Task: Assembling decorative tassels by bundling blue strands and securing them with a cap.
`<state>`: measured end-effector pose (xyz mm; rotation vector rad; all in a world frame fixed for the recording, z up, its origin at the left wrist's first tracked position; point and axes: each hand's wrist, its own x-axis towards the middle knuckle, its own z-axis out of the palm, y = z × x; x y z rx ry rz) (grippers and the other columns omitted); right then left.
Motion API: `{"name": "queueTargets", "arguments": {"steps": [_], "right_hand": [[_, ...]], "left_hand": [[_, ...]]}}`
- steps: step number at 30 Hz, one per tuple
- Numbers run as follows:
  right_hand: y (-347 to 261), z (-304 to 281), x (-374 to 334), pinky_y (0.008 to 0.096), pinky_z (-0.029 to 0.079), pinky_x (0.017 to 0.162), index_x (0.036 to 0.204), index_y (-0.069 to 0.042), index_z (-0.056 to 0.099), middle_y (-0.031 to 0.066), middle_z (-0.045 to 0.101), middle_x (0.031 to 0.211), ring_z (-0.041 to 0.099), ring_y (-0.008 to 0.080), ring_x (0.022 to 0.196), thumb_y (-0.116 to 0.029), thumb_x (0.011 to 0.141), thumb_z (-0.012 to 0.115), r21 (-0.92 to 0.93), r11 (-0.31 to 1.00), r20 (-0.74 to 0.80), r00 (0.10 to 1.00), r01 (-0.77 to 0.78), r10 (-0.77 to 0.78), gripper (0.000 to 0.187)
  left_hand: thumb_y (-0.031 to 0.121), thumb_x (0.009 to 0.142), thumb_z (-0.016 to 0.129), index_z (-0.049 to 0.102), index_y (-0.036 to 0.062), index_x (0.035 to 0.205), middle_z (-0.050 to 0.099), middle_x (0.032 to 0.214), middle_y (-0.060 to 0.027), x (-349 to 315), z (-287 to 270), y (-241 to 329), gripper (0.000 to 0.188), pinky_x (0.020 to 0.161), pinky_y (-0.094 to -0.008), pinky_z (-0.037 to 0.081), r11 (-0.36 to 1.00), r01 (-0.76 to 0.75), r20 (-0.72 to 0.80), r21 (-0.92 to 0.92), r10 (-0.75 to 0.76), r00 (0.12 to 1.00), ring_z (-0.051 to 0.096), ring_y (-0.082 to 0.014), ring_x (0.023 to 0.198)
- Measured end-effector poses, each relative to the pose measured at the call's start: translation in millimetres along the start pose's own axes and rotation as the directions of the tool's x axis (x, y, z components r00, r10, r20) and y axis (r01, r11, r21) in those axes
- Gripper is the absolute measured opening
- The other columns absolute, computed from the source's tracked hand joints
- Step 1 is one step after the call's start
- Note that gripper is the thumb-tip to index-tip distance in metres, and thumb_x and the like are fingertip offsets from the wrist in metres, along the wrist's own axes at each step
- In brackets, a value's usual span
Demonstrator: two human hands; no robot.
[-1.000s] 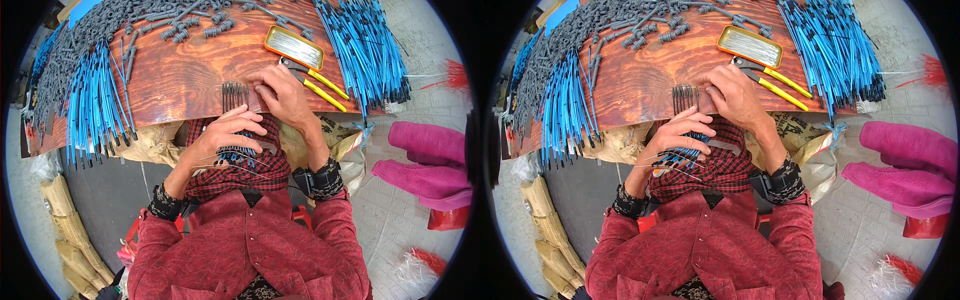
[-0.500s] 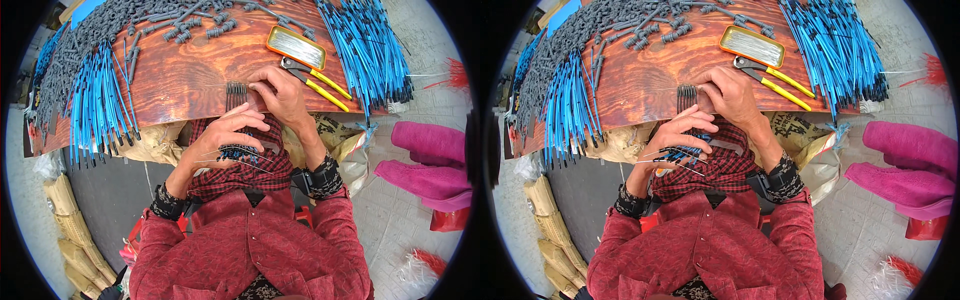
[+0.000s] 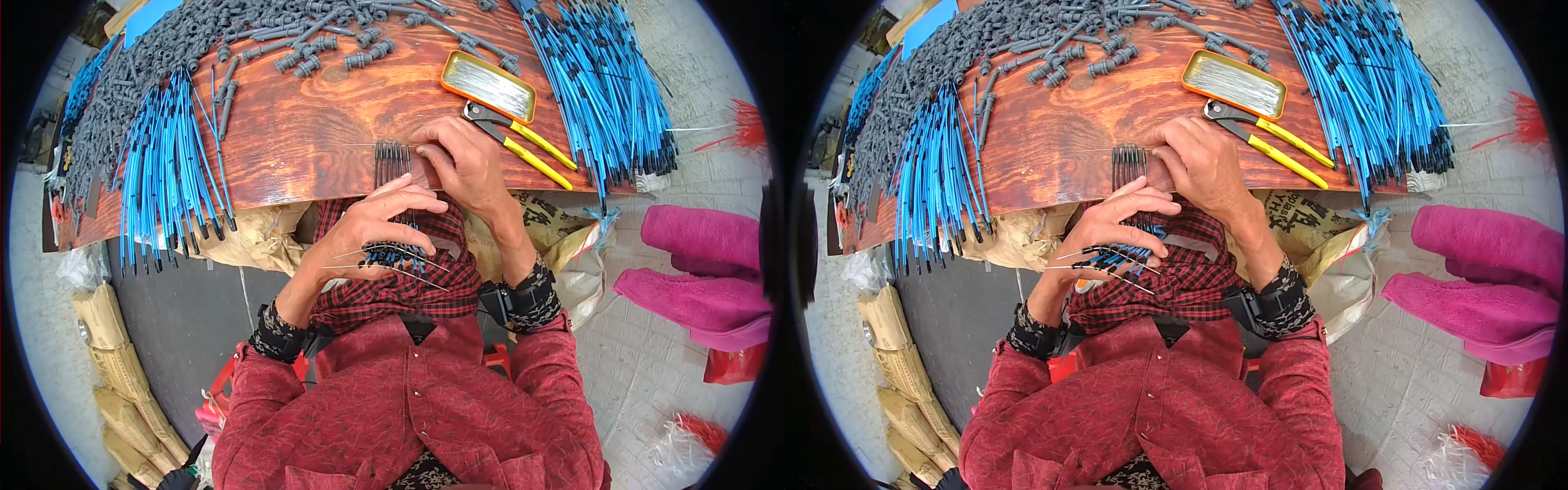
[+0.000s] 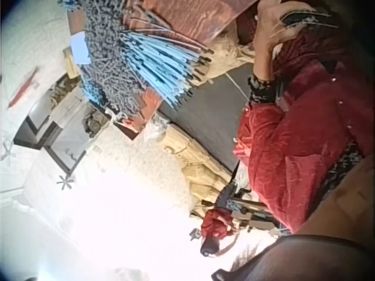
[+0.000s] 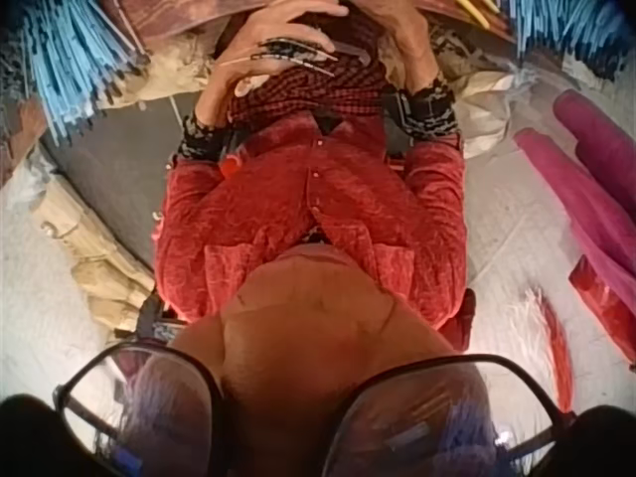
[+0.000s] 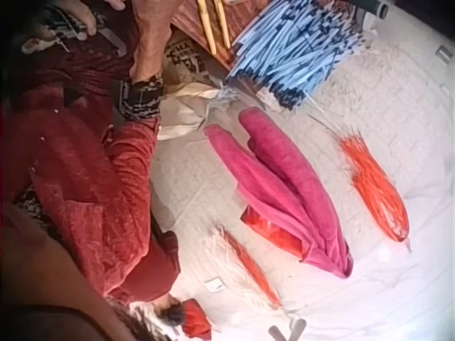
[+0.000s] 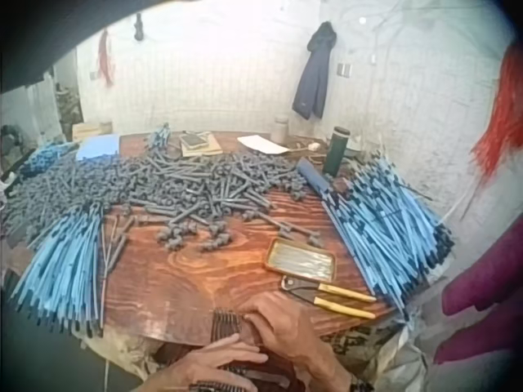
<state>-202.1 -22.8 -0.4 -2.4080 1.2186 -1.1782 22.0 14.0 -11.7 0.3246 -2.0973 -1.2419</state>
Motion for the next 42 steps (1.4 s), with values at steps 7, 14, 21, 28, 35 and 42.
{"name": "queueTargets", "arguments": {"steps": [7, 14, 21, 28, 35, 42], "right_hand": [[-9.6, 11.9, 13.5, 0.0384, 0.055, 0.072, 0.096, -0.001, 0.065, 0.0124, 0.070, 0.092, 0.070, 0.0306, 0.084, 0.002, 0.087, 0.068, 0.164, 0.982, -0.059, 0.993, -0.089, 0.100, 0.009], [-11.0, 14.0, 52.1, 0.0463, 0.053, 0.077, 0.117, -0.008, 0.068, 0.0148, 0.067, 0.100, 0.067, 0.0354, 0.093, -0.003, 0.090, 0.061, 0.151, 0.986, 0.229, 0.968, 0.070, -0.104, 0.029], [-11.2, 9.4, 67.2, 0.0457, 0.051, 0.078, 0.138, -0.026, 0.065, 0.0149, 0.059, 0.101, 0.063, 0.0364, 0.093, 0.001, 0.090, 0.056, 0.096, 0.988, 0.573, 0.805, 0.121, -0.154, 0.056], [-7.7, 13.4, 57.1, 0.0440, 0.051, 0.078, 0.139, -0.025, 0.064, 0.0143, 0.059, 0.101, 0.063, 0.0350, 0.092, 0.002, 0.089, 0.057, 0.120, 0.991, 0.430, 0.897, 0.052, -0.100, 0.057], [-11.7, 7.2, 58.4, 0.0442, 0.051, 0.079, 0.140, -0.025, 0.064, 0.0142, 0.058, 0.099, 0.063, 0.0351, 0.093, 0.000, 0.086, 0.062, 0.086, 0.990, 0.488, 0.862, 0.113, -0.141, 0.060], [-5.1, 10.3, 59.6, 0.0429, 0.052, 0.084, 0.139, -0.022, 0.063, 0.0130, 0.060, 0.104, 0.063, 0.0335, 0.100, 0.001, 0.087, 0.060, 0.026, 0.992, 0.541, 0.833, 0.120, -0.115, 0.057]], "left_hand": [[0.054, 0.074, 0.067, 0.079, 0.0161, 0.107, 0.062, 0.140, -0.0155, 0.1, -4.8, -1.3, 0.052, 0.124, -0.0617, 0.023, 0.999, 0.011, 0.067, 0.041, -0.013, 0.998, 0.055, -0.0391, 0.134], [0.070, 0.079, 0.060, 0.079, 0.0150, 0.112, 0.061, 0.140, -0.0172, -2.5, -2.4, -13.1, 0.067, 0.124, -0.0611, 0.022, 0.999, -0.033, 0.104, 0.026, 0.031, 0.994, 0.053, -0.0414, 0.135], [0.063, 0.080, 0.063, 0.079, 0.0152, 0.112, 0.061, 0.141, -0.0166, -6.4, -2.5, -15.2, 0.060, 0.124, -0.0624, 0.021, 0.998, -0.063, 0.061, 0.001, 0.063, 0.996, 0.052, -0.0400, 0.136], [0.039, 0.074, 0.066, 0.079, 0.0147, 0.110, 0.061, 0.142, -0.0162, -4.6, -7.0, -3.9, 0.046, 0.125, -0.0620, 0.018, 0.997, -0.036, 0.058, -0.063, 0.040, 0.998, 0.053, -0.0368, 0.137], [0.029, 0.070, 0.070, 0.078, 0.0141, 0.112, 0.061, 0.141, -0.0167, -5.7, -2.8, -4.5, 0.045, 0.125, -0.0623, 0.017, 0.995, -0.057, 0.032, -0.079, 0.060, 0.998, 0.053, -0.0371, 0.136], [0.021, 0.068, 0.071, 0.078, 0.0124, 0.109, 0.061, 0.141, -0.0168, -3.1, -4.8, -3.7, 0.043, 0.125, -0.0630, 0.019, 0.996, -0.072, 0.051, -0.047, 0.074, 0.996, 0.053, -0.0382, 0.136]]}}
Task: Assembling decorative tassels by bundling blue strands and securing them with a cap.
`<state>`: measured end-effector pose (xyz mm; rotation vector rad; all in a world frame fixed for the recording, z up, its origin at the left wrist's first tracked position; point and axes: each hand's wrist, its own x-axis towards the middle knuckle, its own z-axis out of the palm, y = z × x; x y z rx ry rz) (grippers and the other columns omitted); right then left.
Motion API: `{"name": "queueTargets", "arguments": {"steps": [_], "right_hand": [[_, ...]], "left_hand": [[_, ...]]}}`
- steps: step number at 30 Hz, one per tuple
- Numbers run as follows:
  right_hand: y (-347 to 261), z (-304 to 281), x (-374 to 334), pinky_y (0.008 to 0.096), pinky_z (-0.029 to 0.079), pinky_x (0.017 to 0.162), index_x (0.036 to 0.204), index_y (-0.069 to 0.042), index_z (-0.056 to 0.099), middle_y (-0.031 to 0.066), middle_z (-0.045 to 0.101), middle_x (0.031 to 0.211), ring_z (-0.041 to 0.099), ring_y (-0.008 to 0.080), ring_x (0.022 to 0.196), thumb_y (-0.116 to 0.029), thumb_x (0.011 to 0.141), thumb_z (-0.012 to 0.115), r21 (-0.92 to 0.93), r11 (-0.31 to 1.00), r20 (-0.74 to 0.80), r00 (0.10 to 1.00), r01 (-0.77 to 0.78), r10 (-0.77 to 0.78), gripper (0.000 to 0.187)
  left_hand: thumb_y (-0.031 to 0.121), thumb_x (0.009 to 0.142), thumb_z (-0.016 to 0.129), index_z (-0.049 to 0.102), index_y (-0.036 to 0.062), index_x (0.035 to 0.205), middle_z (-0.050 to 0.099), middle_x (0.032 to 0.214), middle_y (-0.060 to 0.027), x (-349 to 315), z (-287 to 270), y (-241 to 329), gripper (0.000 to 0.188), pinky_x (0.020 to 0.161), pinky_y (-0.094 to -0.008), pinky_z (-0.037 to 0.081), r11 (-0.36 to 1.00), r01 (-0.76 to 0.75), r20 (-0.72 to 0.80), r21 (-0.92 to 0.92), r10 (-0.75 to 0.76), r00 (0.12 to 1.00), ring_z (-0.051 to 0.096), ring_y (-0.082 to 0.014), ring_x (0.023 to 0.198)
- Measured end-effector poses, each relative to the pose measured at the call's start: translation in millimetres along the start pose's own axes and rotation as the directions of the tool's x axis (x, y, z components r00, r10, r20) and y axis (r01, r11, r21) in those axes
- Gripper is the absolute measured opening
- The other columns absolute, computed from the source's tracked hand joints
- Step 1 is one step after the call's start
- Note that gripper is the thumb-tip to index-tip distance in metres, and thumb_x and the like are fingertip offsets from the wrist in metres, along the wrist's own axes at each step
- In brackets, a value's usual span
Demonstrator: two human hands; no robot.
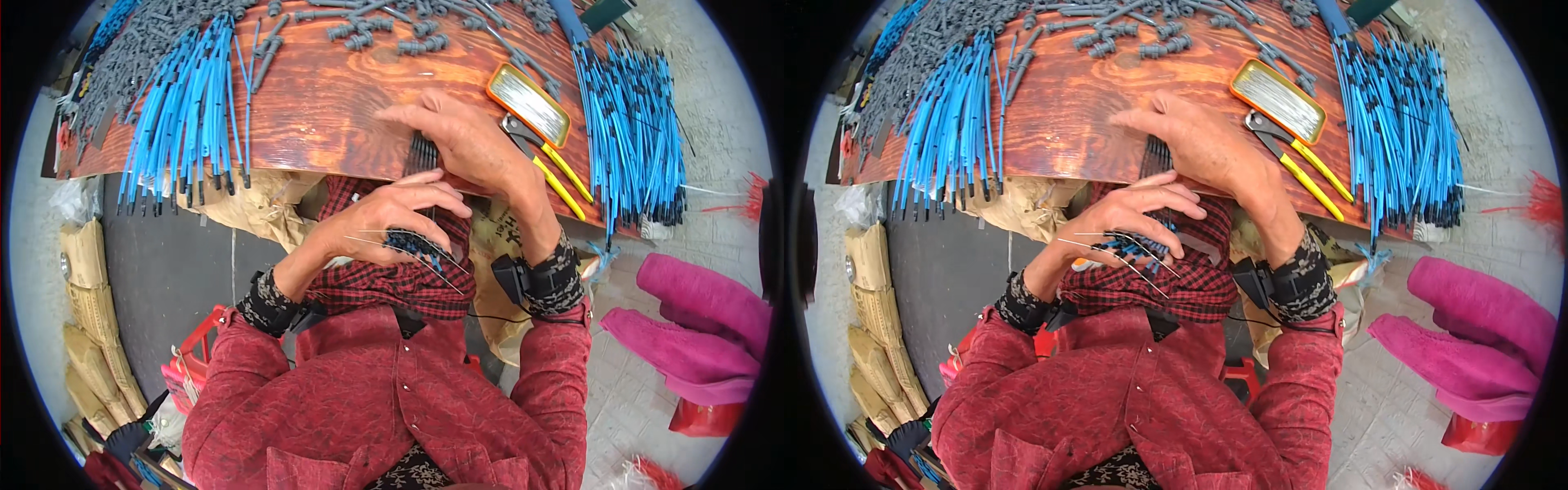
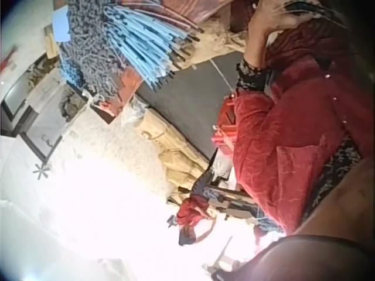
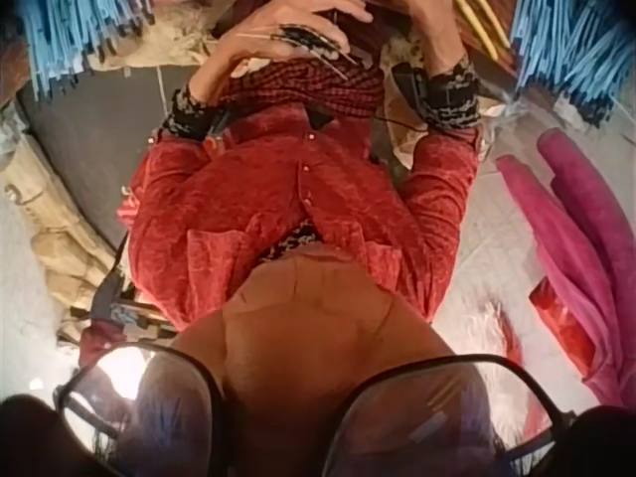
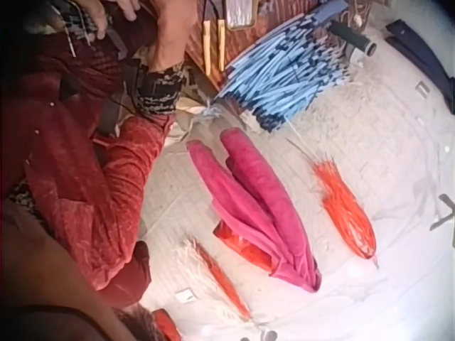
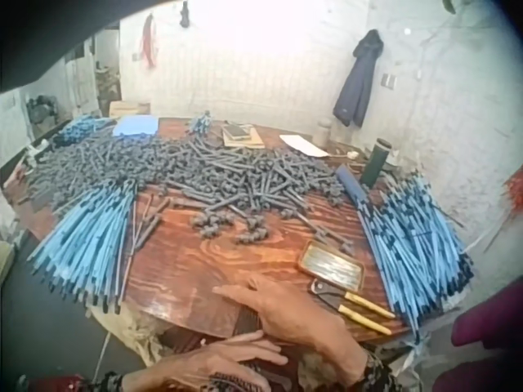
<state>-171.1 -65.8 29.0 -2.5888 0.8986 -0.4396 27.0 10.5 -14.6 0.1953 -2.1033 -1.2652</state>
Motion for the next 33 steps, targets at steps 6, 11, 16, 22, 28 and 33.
{"name": "queueTargets", "arguments": {"steps": [6, 11, 16, 22, 28, 33], "right_hand": [[11.4, 11.6, -5.3, 0.0370, 0.056, 0.083, 0.127, -0.004, 0.065, 0.0110, 0.071, 0.102, 0.070, 0.0279, 0.094, 0.000, 0.090, 0.067, 0.198, 0.980, -0.230, 0.972, 0.011, 0.036, 0.038], [7.0, 16.6, -23.6, 0.0355, 0.056, 0.082, 0.111, -0.002, 0.072, 0.0114, 0.072, 0.104, 0.071, 0.0260, 0.095, -0.005, 0.090, 0.071, 0.317, 0.943, -0.283, 0.938, -0.103, 0.198, 0.021], [1.6, 11.8, -34.3, 0.0361, 0.056, 0.077, 0.103, -0.004, 0.075, 0.0110, 0.071, 0.109, 0.071, 0.0273, 0.087, -0.010, 0.090, 0.071, 0.078, 0.989, -0.527, 0.837, -0.126, 0.148, 0.015], [-31.7, 0.7, -65.2, 0.0345, 0.055, 0.083, 0.112, -0.002, 0.073, 0.0122, 0.071, 0.113, 0.069, 0.0246, 0.099, 0.000, 0.094, 0.061, 0.290, 0.956, -0.546, 0.813, -0.041, 0.201, 0.022], [-82.3, 2.4, -71.8, 0.0369, 0.050, 0.099, 0.127, 0.001, 0.068, 0.0124, 0.074, 0.115, 0.067, 0.0235, 0.111, -0.045, 0.106, 0.052, 0.782, 0.623, -0.006, 0.999, -0.016, 0.033, 0.053], [-93.3, 79.8, -118.5, 0.0368, 0.052, 0.100, 0.139, -0.001, 0.058, 0.0136, 0.066, 0.130, 0.063, 0.0221, 0.116, -0.054, 0.108, 0.044, 0.951, 0.234, 0.195, 0.979, -0.202, 0.055, 0.063]], "left_hand": [[0.022, 0.065, 0.071, 0.077, 0.0157, 0.111, 0.058, 0.146, -0.0168, -2.3, -0.2, -1.8, 0.047, 0.126, -0.0632, 0.016, 1.000, 0.005, -0.020, 0.026, -0.004, 1.000, 0.052, -0.0371, 0.138], [0.017, 0.067, 0.075, 0.077, 0.0158, 0.110, 0.061, 0.143, -0.0147, -2.6, 5.6, -2.3, 0.042, 0.125, -0.0630, 0.018, 0.997, 0.006, -0.042, 0.082, -0.002, 0.999, 0.053, -0.0358, 0.137], [0.007, 0.076, 0.081, 0.077, 0.0072, 0.102, 0.078, 0.102, -0.0065, 1.5, 10.2, -0.5, 0.027, 0.123, -0.0594, 0.030, 0.993, 0.008, -0.095, 0.120, 0.003, 0.995, 0.067, -0.0288, 0.119], [0.022, 0.087, 0.077, 0.076, 0.0034, 0.104, 0.077, 0.100, -0.0089, 1.5, 20.9, 13.9, 0.026, 0.115, -0.0575, 0.042, 0.998, -0.016, -0.154, 0.054, 0.025, 0.988, 0.073, -0.0308, 0.104], [0.034, 0.084, 0.069, 0.074, -0.0002, 0.105, 0.076, 0.103, -0.0125, 11.9, 36.8, 90.8, 0.041, 0.088, -0.0386, 0.058, 0.999, 0.019, -0.079, -0.050, -0.023, 0.997, 0.074, -0.0330, 0.100], [0.021, 0.087, 0.080, 0.075, 0.0022, 0.104, 0.076, 0.095, -0.0066, -12.1, 57.1, 108.8, 0.026, 0.082, -0.0326, 0.057, 0.953, 0.291, -0.251, -0.078, -0.302, 0.920, 0.072, -0.0164, 0.088]]}}
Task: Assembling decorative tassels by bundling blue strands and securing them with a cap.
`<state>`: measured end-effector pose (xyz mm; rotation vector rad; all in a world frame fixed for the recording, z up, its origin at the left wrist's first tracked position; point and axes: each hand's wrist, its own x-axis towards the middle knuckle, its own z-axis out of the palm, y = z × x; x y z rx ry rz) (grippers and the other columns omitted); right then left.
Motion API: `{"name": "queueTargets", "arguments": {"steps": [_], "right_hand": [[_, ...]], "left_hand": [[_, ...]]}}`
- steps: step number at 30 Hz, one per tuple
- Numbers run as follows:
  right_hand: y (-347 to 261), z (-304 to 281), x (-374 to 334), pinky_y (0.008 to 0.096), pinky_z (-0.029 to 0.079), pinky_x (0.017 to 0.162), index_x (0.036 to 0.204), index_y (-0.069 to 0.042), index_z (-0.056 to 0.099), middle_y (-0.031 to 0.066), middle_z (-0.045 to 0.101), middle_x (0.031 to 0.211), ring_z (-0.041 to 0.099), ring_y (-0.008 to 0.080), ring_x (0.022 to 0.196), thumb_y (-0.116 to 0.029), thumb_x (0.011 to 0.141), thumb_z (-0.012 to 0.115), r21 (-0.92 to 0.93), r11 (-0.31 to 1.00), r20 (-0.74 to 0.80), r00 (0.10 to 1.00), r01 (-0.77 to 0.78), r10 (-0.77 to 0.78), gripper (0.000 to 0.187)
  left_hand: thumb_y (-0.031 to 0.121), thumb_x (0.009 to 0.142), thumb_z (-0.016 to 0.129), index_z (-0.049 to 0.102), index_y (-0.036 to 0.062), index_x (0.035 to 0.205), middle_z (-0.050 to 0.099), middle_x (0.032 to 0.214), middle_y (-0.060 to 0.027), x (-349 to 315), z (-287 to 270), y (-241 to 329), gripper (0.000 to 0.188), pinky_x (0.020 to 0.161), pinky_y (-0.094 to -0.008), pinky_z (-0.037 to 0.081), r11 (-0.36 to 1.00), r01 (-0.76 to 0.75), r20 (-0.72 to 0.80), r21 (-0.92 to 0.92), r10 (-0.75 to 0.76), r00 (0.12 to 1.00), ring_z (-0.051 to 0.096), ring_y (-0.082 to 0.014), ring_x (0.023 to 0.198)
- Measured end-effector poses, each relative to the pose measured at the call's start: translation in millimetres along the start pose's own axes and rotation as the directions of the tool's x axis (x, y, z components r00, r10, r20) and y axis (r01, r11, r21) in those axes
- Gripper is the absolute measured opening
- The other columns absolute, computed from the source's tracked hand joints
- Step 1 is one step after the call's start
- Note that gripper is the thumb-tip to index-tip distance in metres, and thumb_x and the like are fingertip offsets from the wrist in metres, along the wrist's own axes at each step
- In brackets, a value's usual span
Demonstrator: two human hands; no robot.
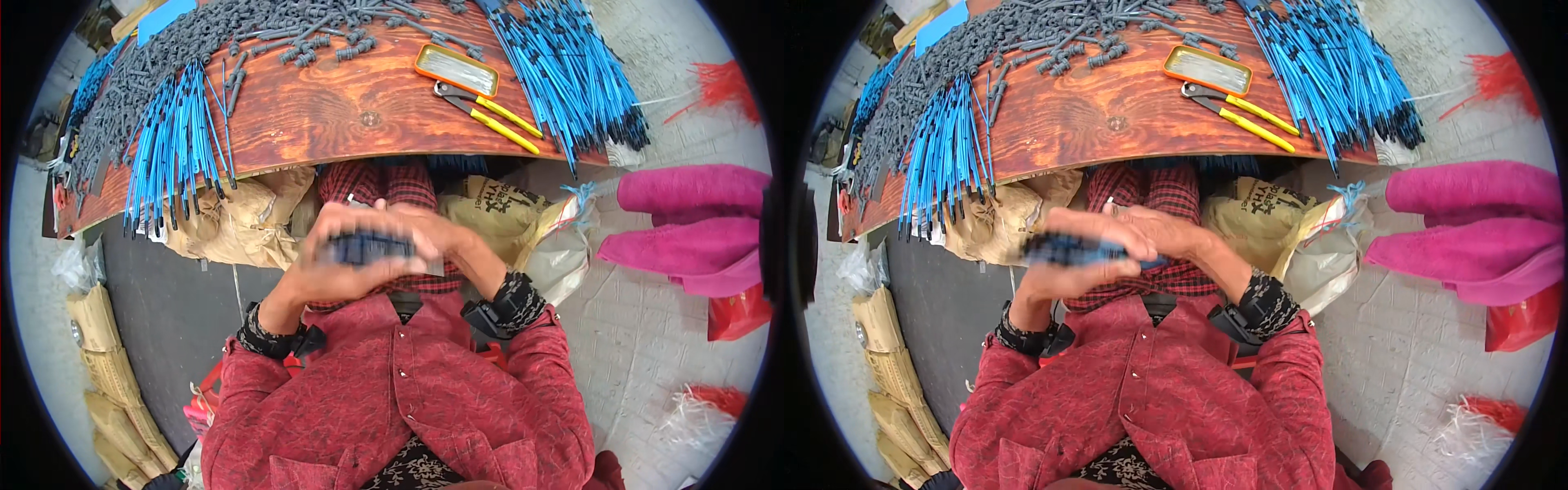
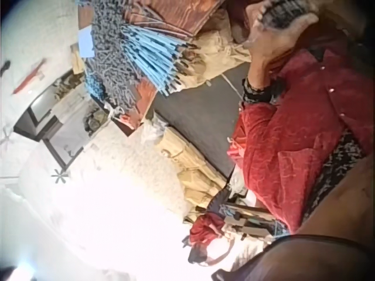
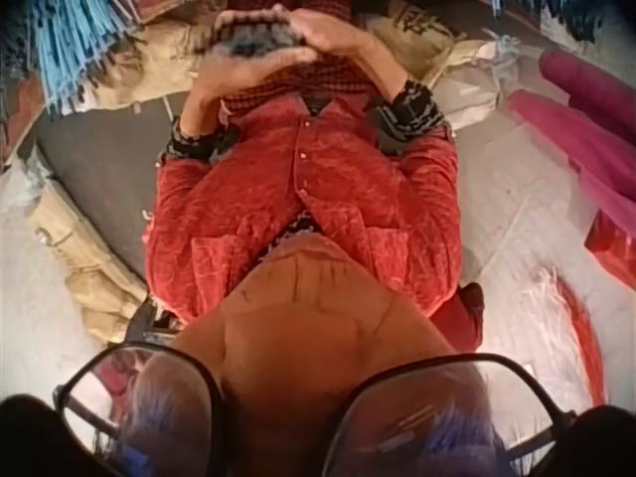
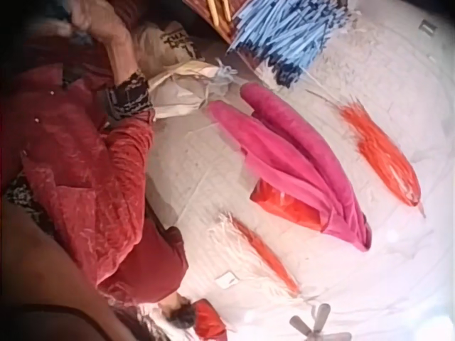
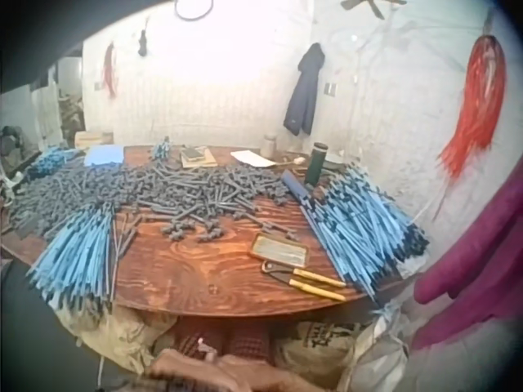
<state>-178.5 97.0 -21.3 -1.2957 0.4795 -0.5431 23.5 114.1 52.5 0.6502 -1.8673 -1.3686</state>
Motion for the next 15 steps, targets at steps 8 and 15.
{"name": "queueTargets", "arguments": {"steps": [8, 15], "right_hand": [[98.1, 23.0, -7.5, 0.0371, 0.059, 0.092, 0.146, -0.005, 0.047, 0.0113, 0.066, 0.130, 0.067, 0.0212, 0.113, -0.055, 0.109, 0.040, 0.544, 0.832, -0.388, 0.848, -0.105, 0.361, 0.063], [19.1, -5.2, -16.8, 0.0318, 0.053, 0.093, 0.149, 0.002, 0.046, 0.0057, 0.062, 0.125, 0.061, 0.0150, 0.115, -0.058, 0.108, 0.042, 0.342, 0.911, -0.436, 0.898, 0.230, -0.063, 0.073]], "left_hand": [[0.015, 0.087, 0.083, 0.073, 0.0025, 0.105, 0.075, 0.097, -0.0036, 6.3, 9.9, -62.1, 0.024, 0.081, -0.0306, 0.057, 0.791, 0.427, -0.071, -0.438, -0.504, 0.861, 0.069, -0.0120, 0.088], [0.017, 0.085, 0.086, 0.072, 0.0031, 0.107, 0.074, 0.095, -0.0042, 16.2, 13.4, -73.7, 0.029, 0.080, -0.0303, 0.057, 0.812, 0.391, -0.038, -0.433, -0.449, 0.893, 0.069, -0.0127, 0.088]]}}
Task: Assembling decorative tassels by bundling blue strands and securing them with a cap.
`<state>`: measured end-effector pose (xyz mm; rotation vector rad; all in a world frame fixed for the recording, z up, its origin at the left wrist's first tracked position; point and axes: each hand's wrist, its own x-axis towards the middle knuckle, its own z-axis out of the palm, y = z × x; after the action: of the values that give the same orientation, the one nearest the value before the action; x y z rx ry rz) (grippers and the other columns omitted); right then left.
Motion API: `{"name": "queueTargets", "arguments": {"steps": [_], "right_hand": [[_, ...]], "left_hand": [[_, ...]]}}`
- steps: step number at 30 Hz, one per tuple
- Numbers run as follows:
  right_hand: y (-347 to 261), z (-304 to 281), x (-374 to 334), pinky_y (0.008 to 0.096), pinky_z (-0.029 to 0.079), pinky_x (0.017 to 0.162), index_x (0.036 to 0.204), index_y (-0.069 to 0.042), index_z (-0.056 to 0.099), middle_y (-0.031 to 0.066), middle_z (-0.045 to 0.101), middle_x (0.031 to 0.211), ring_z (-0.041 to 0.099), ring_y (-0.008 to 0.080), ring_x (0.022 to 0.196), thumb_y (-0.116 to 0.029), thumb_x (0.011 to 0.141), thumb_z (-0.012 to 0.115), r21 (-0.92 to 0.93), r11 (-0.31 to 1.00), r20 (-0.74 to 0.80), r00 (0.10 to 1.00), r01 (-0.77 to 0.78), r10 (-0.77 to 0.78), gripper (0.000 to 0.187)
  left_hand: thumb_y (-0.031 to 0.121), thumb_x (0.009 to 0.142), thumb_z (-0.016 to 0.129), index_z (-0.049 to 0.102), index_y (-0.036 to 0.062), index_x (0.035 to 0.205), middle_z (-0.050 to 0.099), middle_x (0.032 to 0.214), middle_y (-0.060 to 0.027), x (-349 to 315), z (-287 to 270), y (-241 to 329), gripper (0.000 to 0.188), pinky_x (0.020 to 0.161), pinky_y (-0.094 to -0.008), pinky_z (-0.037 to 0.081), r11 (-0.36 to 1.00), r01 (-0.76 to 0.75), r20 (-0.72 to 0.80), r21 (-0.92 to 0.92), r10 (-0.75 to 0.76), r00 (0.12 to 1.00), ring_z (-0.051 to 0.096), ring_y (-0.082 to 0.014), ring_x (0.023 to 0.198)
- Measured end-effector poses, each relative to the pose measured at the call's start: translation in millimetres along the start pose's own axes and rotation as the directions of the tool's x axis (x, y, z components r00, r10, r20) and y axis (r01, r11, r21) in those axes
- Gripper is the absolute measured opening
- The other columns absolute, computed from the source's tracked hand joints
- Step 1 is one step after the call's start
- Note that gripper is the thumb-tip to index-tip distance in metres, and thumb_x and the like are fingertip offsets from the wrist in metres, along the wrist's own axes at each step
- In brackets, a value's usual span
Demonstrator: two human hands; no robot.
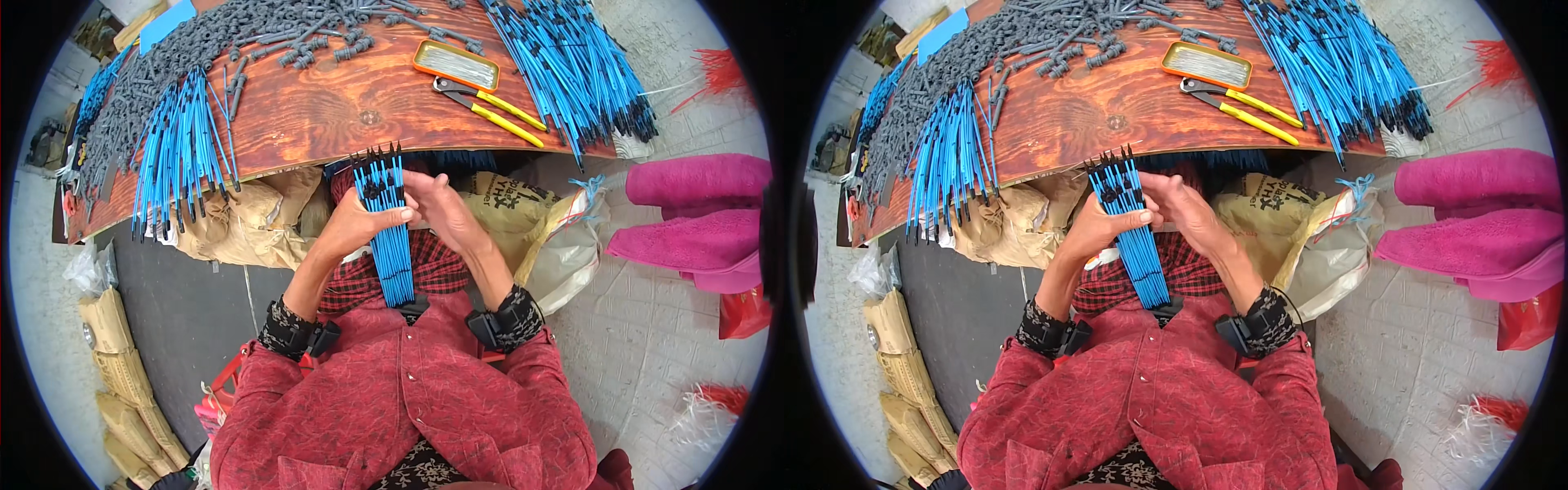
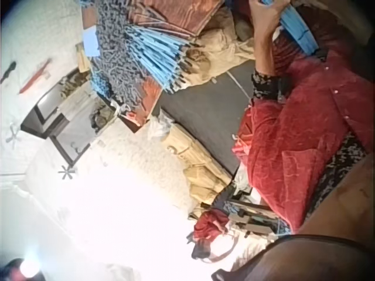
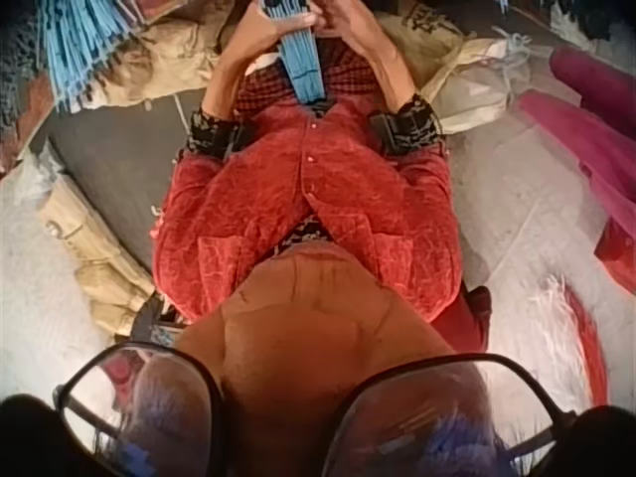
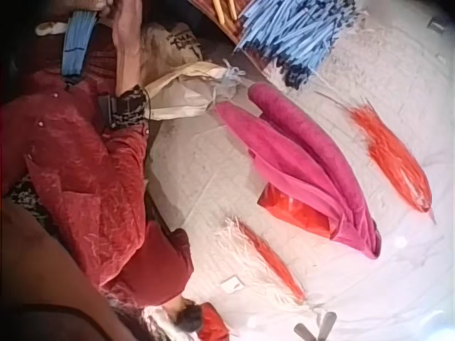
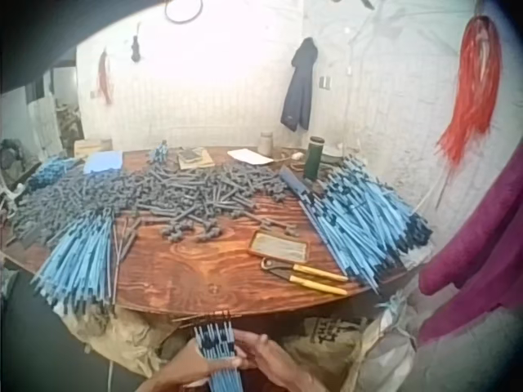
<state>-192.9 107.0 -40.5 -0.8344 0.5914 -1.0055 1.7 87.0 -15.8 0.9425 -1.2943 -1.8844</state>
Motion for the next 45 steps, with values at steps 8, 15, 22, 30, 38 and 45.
{"name": "queueTargets", "arguments": {"steps": [8, 15, 22, 30, 38, 45], "right_hand": [[-31.4, 29.9, 35.5, 0.0335, 0.052, 0.097, 0.128, 0.004, 0.060, 0.0134, 0.074, 0.117, 0.068, 0.0161, 0.105, -0.039, 0.096, 0.074, -0.237, 0.971, 0.094, 0.995, -0.013, 0.036, 0.056], [-14.1, 22.3, 51.0, 0.0373, 0.057, 0.091, 0.111, 0.001, 0.068, 0.0097, 0.072, 0.094, 0.072, 0.0236, 0.101, -0.030, 0.101, 0.066, -0.211, 0.976, 0.021, 0.998, -0.049, 0.054, 0.032], [-4.4, 9.4, 46.4, 0.0389, 0.061, 0.086, 0.115, -0.002, 0.065, 0.0084, 0.071, 0.093, 0.074, 0.0284, 0.103, -0.035, 0.104, 0.062, -0.054, 0.989, -0.032, 0.991, -0.135, 0.134, 0.034], [-5.7, 0.2, 40.2, 0.0357, 0.062, 0.079, 0.114, -0.004, 0.064, 0.0080, 0.071, 0.093, 0.075, 0.0256, 0.095, -0.037, 0.106, 0.059, -0.044, 0.995, -0.012, 0.996, -0.086, 0.086, 0.034], [-9.4, 5.8, 33.1, 0.0333, 0.058, 0.078, 0.113, 0.000, 0.067, 0.0111, 0.074, 0.090, 0.074, 0.0225, 0.087, -0.040, 0.104, 0.061, -0.081, 0.996, 0.007, 0.999, -0.035, 0.036, 0.042], [-6.3, 11.8, 34.4, 0.0391, 0.063, 0.081, 0.115, 0.000, 0.065, 0.0107, 0.072, 0.092, 0.075, 0.0250, 0.088, -0.035, 0.105, 0.061, -0.034, 0.999, 0.061, 0.998, -0.019, 0.021, 0.036]], "left_hand": [[0.010, 0.088, 0.081, 0.065, 0.0017, 0.118, 0.072, 0.102, -0.0059, -2.2, 3.5, -11.6, 0.035, 0.086, -0.0340, 0.057, 0.996, 0.089, 0.043, 0.016, -0.090, 0.995, 0.070, -0.0168, 0.097], [0.016, 0.084, 0.086, 0.032, -0.0039, 0.146, 0.060, 0.123, -0.0093, 8.3, -7.3, -22.4, 0.085, 0.095, -0.0320, 0.054, 0.974, 0.222, 0.052, -0.039, -0.220, 0.974, 0.061, -0.0166, 0.116], [0.025, 0.090, 0.082, 0.063, -0.0073, 0.126, 0.065, 0.118, -0.0052, -9.8, -41.7, -28.1, 0.052, 0.098, -0.0316, 0.051, 0.965, 0.248, 0.213, 0.088, -0.262, 0.941, 0.061, -0.0145, 0.116], [0.015, 0.093, 0.071, 0.069, 0.0069, 0.113, 0.068, 0.113, -0.0175, -53.8, -76.8, -123.8, 0.022, 0.090, -0.0456, 0.053, 0.485, -0.005, -0.076, 0.875, 0.147, 0.986, 0.065, -0.0389, 0.104], [0.005, 0.087, 0.062, 0.073, 0.0076, 0.097, 0.072, 0.091, -0.0204, -76.8, -79.8, -120.8, 0.016, 0.077, -0.0495, 0.054, 0.312, 0.016, 0.030, 0.950, -0.141, 0.989, 0.069, -0.0416, 0.086], [0.005, 0.087, 0.067, 0.073, 0.0052, 0.107, 0.071, 0.099, -0.0167, -66.1, -87.3, -112.1, 0.021, 0.078, -0.0454, 0.055, 0.375, -0.042, 0.010, 0.926, 0.086, 0.996, 0.069, -0.0387, 0.090]]}}
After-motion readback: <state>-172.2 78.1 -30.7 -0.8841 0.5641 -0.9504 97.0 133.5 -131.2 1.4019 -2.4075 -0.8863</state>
